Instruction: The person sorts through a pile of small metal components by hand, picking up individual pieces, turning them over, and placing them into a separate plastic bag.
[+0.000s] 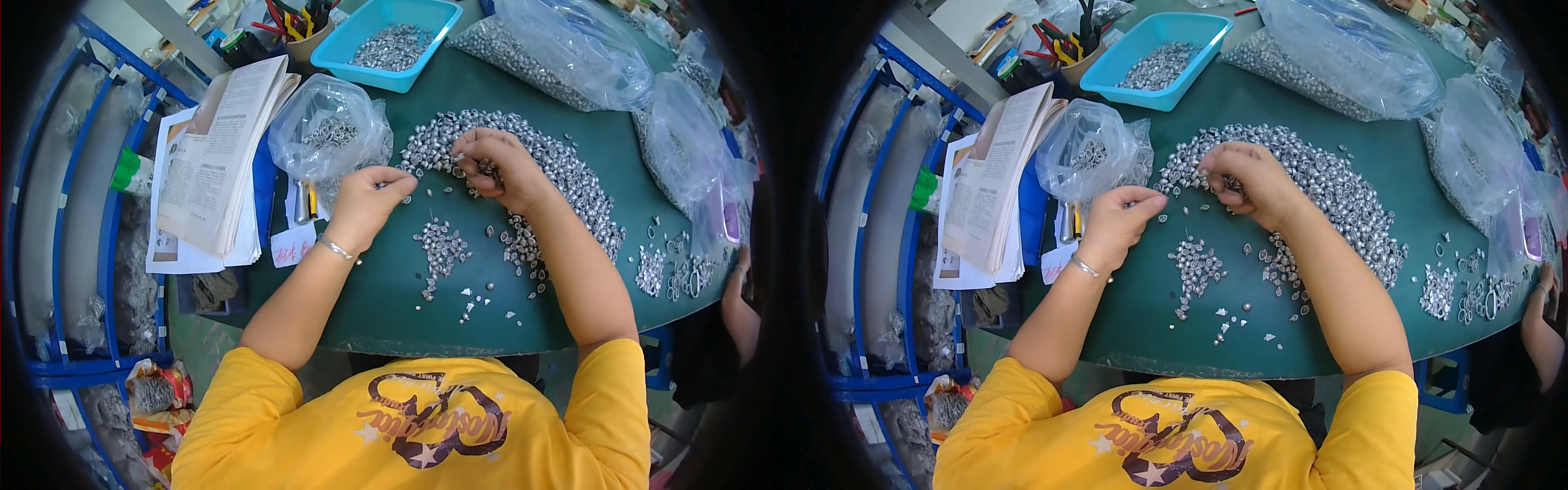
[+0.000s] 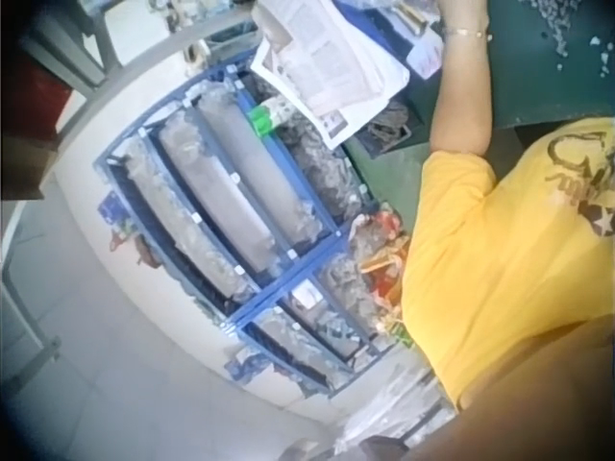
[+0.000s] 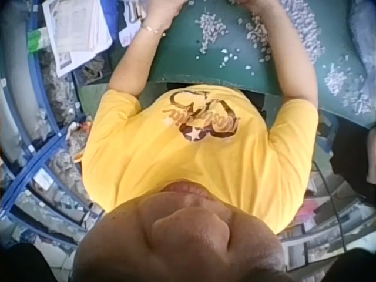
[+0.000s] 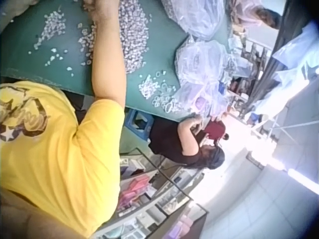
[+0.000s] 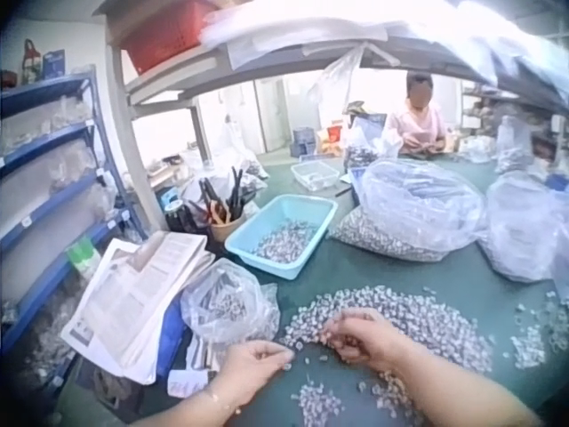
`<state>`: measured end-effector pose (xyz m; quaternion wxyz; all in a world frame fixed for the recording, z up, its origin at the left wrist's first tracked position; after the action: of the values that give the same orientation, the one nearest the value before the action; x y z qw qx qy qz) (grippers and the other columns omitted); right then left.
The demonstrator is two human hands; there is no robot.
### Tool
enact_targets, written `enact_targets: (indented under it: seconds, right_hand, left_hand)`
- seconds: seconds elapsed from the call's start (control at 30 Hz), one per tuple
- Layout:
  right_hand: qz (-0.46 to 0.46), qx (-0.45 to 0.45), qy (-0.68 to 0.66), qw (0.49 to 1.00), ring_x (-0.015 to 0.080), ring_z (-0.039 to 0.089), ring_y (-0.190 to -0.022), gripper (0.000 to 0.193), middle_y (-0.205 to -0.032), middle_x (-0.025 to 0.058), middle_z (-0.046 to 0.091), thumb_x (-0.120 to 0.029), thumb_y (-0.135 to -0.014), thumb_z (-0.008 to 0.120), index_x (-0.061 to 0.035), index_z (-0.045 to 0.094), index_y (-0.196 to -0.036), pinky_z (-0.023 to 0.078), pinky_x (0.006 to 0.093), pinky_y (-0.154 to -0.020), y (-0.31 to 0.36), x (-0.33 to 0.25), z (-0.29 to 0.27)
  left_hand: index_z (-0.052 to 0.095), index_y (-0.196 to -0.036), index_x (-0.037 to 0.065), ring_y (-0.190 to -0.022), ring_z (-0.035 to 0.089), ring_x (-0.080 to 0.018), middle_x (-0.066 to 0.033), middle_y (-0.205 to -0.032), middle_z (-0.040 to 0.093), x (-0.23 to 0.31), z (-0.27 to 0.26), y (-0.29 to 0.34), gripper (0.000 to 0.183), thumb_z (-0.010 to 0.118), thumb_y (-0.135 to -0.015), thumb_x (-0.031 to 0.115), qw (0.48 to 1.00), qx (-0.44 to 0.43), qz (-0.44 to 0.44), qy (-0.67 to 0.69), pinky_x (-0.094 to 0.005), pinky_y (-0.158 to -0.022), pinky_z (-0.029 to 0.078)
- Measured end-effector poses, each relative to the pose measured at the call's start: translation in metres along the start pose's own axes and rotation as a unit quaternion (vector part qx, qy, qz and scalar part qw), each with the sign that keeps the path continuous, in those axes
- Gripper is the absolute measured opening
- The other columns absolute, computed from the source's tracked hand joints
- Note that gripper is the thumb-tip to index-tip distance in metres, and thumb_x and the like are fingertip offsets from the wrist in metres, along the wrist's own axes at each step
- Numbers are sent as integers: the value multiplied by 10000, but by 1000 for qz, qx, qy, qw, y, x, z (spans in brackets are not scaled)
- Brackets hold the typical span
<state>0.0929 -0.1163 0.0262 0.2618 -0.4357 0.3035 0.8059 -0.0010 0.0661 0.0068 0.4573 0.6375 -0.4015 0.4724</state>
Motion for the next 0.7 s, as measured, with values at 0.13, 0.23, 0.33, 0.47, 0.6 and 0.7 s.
enact_targets:
  seconds: [0.13, 0.23, 0.33, 0.47, 0.6, 0.7]
  right_hand:
    - [-123, 35, 441, 888, 172, 570, -559, 164, -610, 72, 593, -179, -752, 646, -29, 667, -816, 461, 312, -539, -7, 17, 5]
    - [-178, 76, 708, 679, 337, 616, -706, 146, -779, 163, 646, -156, -730, 643, -84, 689, -849, 491, 380, -651, 0, 35, 10]
    - [-186, 65, 640, 742, 305, 619, -726, 122, -778, 149, 643, -147, -751, 622, -64, 676, -822, 488, 380, -648, 3, 31, 7]
    - [5, 47, 155, 987, 74, 487, -533, 135, -617, 16, 546, -152, -759, 618, -17, 628, -764, 395, 222, -494, 23, 11, -1]
    - [-106, 66, 449, 885, 200, 589, -581, 134, -673, 95, 634, -133, -759, 608, -31, 680, -807, 474, 304, -567, 37, 24, 16]
    - [-173, 52, 644, 744, 311, 622, -732, 134, -760, 135, 645, -169, -757, 619, -80, 687, -831, 500, 402, -676, 41, 45, 23]
  left_hand:
    - [684, -829, 71, -679, 579, -297, -112, -722, 598, 1, 16, -9, 129, 672, -724, 144, 877, -9, 306, -371, -354, -647, 466]
    - [679, -798, 63, -703, 586, -304, -118, -734, 603, -8, 22, -16, 99, 655, -725, 125, 842, -14, 329, -427, -375, -638, 469]
    - [672, -780, 51, -682, 588, -284, -112, -731, 604, -11, 19, -19, 86, 653, -732, 120, 860, -7, 333, -386, -353, -627, 468]
    - [675, -787, 42, -641, 586, -231, -102, -724, 607, -5, 9, -10, 91, 657, -744, 120, 903, 7, 302, -307, -311, -601, 459]
    - [683, -800, 60, -658, 590, -248, -99, -726, 607, 1, 5, -9, 99, 661, -741, 136, 885, 0, 286, -367, -323, -615, 466]
    - [682, -794, 63, -691, 591, -272, -99, -731, 606, -5, 10, -10, 98, 651, -739, 138, 860, -4, 305, -409, -349, -640, 471]
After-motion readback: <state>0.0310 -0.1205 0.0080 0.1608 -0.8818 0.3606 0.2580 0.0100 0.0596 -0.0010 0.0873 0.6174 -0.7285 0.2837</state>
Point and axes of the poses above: each hand's wrist, its own y-axis away from the middle knuckle, its own z-axis out of the palm, x = y × z, the point moved 1 cm from there along -y, towards the middle knuckle
